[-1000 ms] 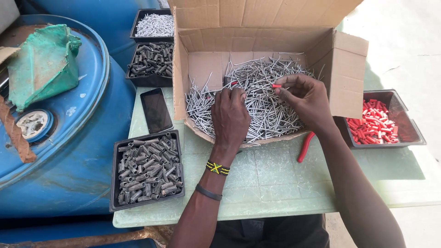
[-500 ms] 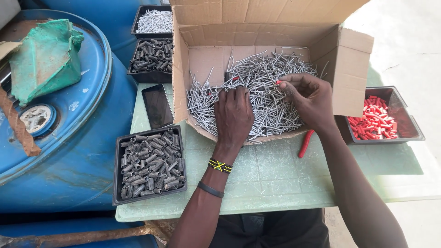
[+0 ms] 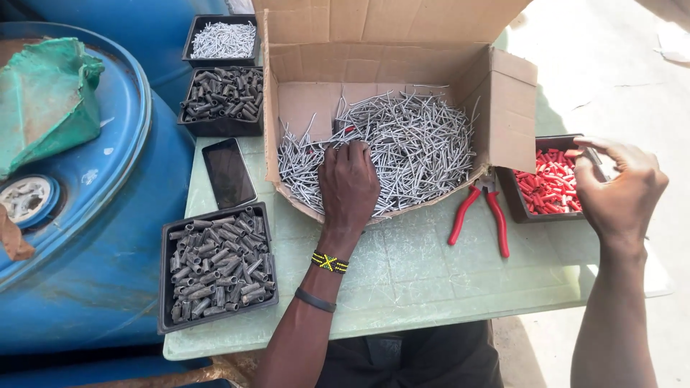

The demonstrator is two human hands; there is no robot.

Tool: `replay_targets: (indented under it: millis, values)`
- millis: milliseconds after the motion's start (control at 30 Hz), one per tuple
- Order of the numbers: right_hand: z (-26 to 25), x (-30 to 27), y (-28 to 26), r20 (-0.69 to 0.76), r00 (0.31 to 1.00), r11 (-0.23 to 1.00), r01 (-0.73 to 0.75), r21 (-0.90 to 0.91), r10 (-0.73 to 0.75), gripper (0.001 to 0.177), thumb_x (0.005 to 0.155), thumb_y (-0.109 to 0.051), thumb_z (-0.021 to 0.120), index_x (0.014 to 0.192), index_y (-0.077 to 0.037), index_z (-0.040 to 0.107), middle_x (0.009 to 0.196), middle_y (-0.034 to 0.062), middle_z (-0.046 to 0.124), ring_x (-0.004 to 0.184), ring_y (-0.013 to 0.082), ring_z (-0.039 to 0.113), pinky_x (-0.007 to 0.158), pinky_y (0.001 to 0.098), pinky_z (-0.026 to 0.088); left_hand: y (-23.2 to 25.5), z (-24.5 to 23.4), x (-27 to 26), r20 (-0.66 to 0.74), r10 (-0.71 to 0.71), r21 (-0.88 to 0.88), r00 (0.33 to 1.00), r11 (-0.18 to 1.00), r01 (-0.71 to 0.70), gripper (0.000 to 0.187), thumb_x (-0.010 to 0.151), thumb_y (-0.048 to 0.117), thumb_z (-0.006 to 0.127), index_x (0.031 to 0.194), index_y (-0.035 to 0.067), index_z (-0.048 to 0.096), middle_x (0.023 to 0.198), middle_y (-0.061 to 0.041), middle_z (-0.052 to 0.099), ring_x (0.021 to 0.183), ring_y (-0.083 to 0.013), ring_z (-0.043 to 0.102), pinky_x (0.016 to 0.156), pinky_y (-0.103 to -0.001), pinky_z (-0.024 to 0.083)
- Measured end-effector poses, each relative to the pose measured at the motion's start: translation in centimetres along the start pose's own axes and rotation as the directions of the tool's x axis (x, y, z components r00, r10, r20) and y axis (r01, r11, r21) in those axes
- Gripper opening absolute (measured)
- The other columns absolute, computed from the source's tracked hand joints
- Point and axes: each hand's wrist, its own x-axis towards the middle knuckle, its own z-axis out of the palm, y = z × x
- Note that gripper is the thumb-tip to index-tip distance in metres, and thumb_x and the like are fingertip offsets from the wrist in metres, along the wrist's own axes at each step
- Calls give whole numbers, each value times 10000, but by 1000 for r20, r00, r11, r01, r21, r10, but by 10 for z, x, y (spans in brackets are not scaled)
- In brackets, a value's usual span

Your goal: Sorting and organizing metal nails and plastic wall anchors from a large box into smaller trays.

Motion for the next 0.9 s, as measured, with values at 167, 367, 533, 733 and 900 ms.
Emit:
replay_targets:
  millis: [167, 367, 533, 733, 900]
  values:
    - [-9, 41, -102, -28, 999, 938, 50, 343, -43, 327, 965, 179, 598, 1177, 20, 789, 1205, 177, 770, 1153, 290, 710, 952, 371, 555, 3, -5, -1, -12, -26, -24, 1000, 999, 25, 63, 1037, 93, 534, 1068, 91, 588, 894, -108, 696, 842, -292, 591, 609, -439, 478]
    - [42, 103, -214, 260, 882, 788, 177, 590, -392, 253, 778, 120, 699, 978, -8, 787, 948, 200, 767, 965, 460, 712, 877, 546, 555, -1, -3, -3, -21, -55, -145, 998, 988, 51, 244, 981, 36, 499, 1208, 78, 577, 804, -128, 685, 805, -366, 689, 649, -512, 567]
    - [88, 122, -219, 556, 716, 906, 313, 284, -421, 183, 816, -64, 782, 996, -66, 819, 1058, 152, 770, 1018, 403, 728, 918, 559, 545, 1, -9, -1, -27, -81, -204, 996, 976, 74, 329, 970, -3, 488, 1288, 73, 525, 806, -154, 712, 790, -391, 694, 656, -519, 567]
    - [123, 86, -199, 312, 878, 928, 314, 200, -364, 104, 841, -176, 798, 944, -166, 799, 1094, 28, 731, 1033, 284, 699, 806, 431, 530, -1, -10, -1, -18, -57, -184, 998, 981, 53, 345, 950, -20, 511, 1255, 142, 524, 787, -149, 727, 758, -362, 708, 634, -479, 566]
    - [110, 82, -198, 299, 902, 943, 256, 214, -313, 141, 845, -189, 812, 973, -131, 817, 1223, 76, 688, 1074, 293, 654, 851, 435, 508, -8, 4, -5, -11, -42, -149, 999, 988, 40, 299, 953, 9, 505, 1199, 180, 521, 806, -90, 744, 762, -310, 712, 624, -436, 564]
